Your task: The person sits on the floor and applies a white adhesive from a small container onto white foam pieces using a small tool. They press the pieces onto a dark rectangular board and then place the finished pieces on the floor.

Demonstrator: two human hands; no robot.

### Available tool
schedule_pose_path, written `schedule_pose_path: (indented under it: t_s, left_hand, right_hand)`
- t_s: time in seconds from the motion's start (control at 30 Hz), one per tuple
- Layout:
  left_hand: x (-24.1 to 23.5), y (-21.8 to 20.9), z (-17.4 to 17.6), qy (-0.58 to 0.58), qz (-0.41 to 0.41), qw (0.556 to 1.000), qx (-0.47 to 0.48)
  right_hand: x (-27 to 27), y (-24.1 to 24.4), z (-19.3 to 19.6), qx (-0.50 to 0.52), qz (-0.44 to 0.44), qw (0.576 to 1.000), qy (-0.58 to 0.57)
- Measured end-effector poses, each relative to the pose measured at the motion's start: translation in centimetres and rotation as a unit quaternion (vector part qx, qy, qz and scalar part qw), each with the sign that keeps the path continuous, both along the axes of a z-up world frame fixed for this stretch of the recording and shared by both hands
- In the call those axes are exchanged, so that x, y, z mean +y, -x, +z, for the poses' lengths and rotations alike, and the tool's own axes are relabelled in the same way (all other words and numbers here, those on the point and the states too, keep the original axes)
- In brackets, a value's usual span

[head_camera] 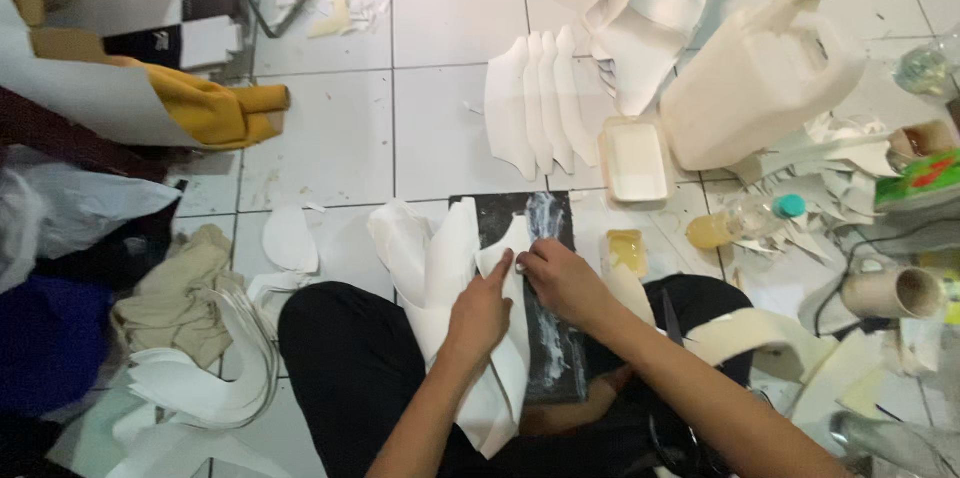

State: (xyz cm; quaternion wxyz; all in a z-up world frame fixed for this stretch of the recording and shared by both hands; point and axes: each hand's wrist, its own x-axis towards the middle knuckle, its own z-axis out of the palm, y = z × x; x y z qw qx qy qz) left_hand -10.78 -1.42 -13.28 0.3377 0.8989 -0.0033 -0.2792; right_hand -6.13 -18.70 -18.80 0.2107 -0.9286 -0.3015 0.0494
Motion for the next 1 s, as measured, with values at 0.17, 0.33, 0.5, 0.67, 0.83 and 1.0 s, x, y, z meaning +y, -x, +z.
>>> schedule_pose_path:
  t_s: [0.17, 0.33, 0.5, 0.67, 0.83, 1.0]
  left_hand:
    - [-0.2, 0.5, 1.1, 0.02, 0.014, 1.0, -0.001]
    - [1.3, 1.1, 3.6, 0.183, 0.094, 0.975, 0.078]
    - [2.2, -2.0, 5.6, 0.352, 0.12, 0.926, 0.059]
    - [1.7, -5.4, 2.1, 0.227, 0.084, 0.97, -0.031]
    - [0.9, -1.8, 2.7, 0.165, 0.142, 0.974, -0.058]
    - [-1.3, 1.5, 0.9, 0.231, 0.28, 0.93, 0.063]
  right_hand:
    - [-2.7, -4.5, 2.3, 0.083, -0.185, 0.973, -0.106]
    - [-11.4, -11.2, 0.1, -0.033, -0.407, 0.902, -0.138]
    - [-15.6, -13.3, -4.1, 0.058, -0.423, 0.904, -0.019]
    - [-16.1, -14.5, -7.5, 0.059, -0.397, 0.913, 0.077]
    - [-15.3, -13.6, -6.4, 0.008, -0.39, 0.92, 0.046]
    - [-14.5, -10.6, -4.1, 0.017, -0.4, 0.916, 0.029]
